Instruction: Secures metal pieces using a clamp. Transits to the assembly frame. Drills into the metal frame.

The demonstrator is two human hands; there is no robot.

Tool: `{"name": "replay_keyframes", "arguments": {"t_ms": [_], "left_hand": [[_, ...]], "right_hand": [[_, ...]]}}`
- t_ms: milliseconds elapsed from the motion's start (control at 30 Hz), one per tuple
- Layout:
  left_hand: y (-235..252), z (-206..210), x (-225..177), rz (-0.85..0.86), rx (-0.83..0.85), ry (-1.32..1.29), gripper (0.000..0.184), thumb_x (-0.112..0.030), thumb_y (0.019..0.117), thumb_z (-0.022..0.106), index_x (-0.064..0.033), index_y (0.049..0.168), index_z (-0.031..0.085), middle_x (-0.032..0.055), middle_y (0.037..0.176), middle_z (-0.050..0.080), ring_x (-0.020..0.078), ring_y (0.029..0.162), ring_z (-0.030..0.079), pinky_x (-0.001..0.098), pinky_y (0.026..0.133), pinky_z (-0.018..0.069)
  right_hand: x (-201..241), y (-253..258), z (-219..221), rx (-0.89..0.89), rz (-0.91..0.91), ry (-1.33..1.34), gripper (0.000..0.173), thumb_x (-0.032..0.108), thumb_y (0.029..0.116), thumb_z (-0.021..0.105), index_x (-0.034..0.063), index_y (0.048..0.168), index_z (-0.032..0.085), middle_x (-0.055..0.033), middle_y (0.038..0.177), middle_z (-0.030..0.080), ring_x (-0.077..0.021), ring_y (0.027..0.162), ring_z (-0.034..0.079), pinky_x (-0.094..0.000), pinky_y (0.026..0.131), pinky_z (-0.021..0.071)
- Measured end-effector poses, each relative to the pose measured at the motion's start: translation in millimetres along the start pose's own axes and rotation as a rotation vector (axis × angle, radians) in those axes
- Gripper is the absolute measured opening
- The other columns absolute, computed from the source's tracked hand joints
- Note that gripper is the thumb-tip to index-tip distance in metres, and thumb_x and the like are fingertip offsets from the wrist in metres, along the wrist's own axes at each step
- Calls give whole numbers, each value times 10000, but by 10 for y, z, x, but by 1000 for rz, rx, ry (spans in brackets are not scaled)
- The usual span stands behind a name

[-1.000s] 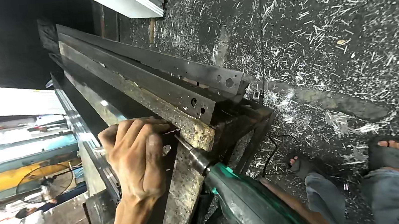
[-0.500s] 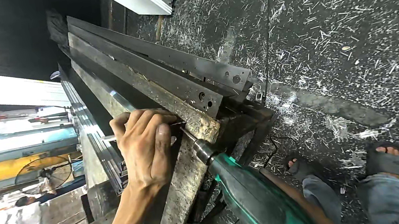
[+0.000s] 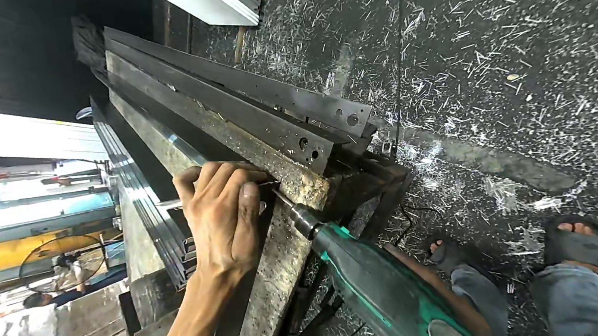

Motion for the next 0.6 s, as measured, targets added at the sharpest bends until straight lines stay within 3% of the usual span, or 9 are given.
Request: {"name": "replay_keyframes", "arguments": {"t_ms": [167,333,600], "left_hand": [[-20,-2,0,-1,13,3,592,-356,1074,221,-97,944,738,60,1049,740,195,1116,628,491,1055,329],[-14,-3,5,-1,0,3,605,-366,1078,214,-96,934,736,64,1037,745,197,1107,635,491,1053,332],[-5,-8,-5,4,2,2,583,-342,1073,226,-94,930,734,63,1029,741,200,1092,634,490,1046,334]], "right_hand": [[-48,-98,36,-6,45,-89,724,400,870,789,-92,1360,581,-127,1168,741,-70,1051,711,-288,941,597],[-26,-36,50,-6,-21,-42,776,302,811,851,-48,1430,541,-136,1303,695,-129,1149,693,-324,1000,592],[-7,-30,48,-5,-18,-61,774,274,805,852,-82,1417,538,-153,1299,694,-139,1157,691,-323,1006,589]]}}
Point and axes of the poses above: each hand's wrist, its own y-axis towards the middle knuckle, its own z-axis out of the palm, x = y × z, the point moved 5 cm from there along y, towards the middle knuckle
